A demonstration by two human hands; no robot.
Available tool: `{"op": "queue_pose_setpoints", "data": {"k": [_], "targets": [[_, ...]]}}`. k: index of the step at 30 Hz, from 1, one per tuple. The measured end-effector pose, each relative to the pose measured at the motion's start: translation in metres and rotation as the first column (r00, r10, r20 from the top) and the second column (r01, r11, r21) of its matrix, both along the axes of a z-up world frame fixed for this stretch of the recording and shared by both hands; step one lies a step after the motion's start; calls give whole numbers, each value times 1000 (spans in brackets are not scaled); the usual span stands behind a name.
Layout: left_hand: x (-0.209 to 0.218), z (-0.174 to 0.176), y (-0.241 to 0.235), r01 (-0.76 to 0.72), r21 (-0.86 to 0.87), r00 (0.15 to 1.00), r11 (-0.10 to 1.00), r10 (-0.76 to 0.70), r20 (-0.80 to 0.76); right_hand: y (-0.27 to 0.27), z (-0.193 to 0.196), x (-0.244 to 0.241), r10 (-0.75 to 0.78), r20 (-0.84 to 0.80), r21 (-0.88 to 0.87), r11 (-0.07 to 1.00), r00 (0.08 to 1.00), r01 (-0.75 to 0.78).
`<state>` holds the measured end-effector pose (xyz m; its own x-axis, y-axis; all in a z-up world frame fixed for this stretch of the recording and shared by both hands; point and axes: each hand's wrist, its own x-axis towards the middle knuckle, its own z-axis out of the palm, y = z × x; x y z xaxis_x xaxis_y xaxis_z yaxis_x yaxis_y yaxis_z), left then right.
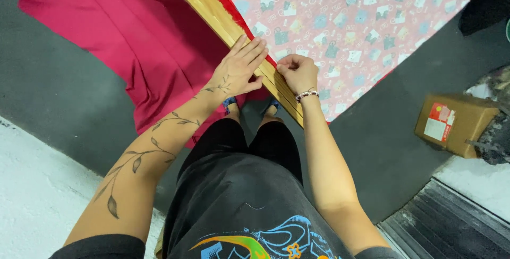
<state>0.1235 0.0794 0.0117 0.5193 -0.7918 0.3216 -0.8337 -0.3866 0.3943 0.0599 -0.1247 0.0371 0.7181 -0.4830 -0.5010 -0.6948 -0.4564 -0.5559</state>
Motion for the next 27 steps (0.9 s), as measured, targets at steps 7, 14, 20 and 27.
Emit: {"op": "queue_pose_setpoints", "data": {"k": [7,14,20,27], "targets": [[2,3,1,-8,-2,1000,1000,8,8,6,-14,0,-9,33,-32,999,999,10],[2,0,0,-17,-90,1000,996,16,-13,11,-41,-10,-126,102,-30,991,987,130],[-3,-6,-5,-49,-140,998,989,45,-32,28,-7,0,-209,119,-29,976,971,214],[0,-1,0,-29,-73,1000,997,29,3,14,0,-2,-176,46,-6,984,983,176]]}}
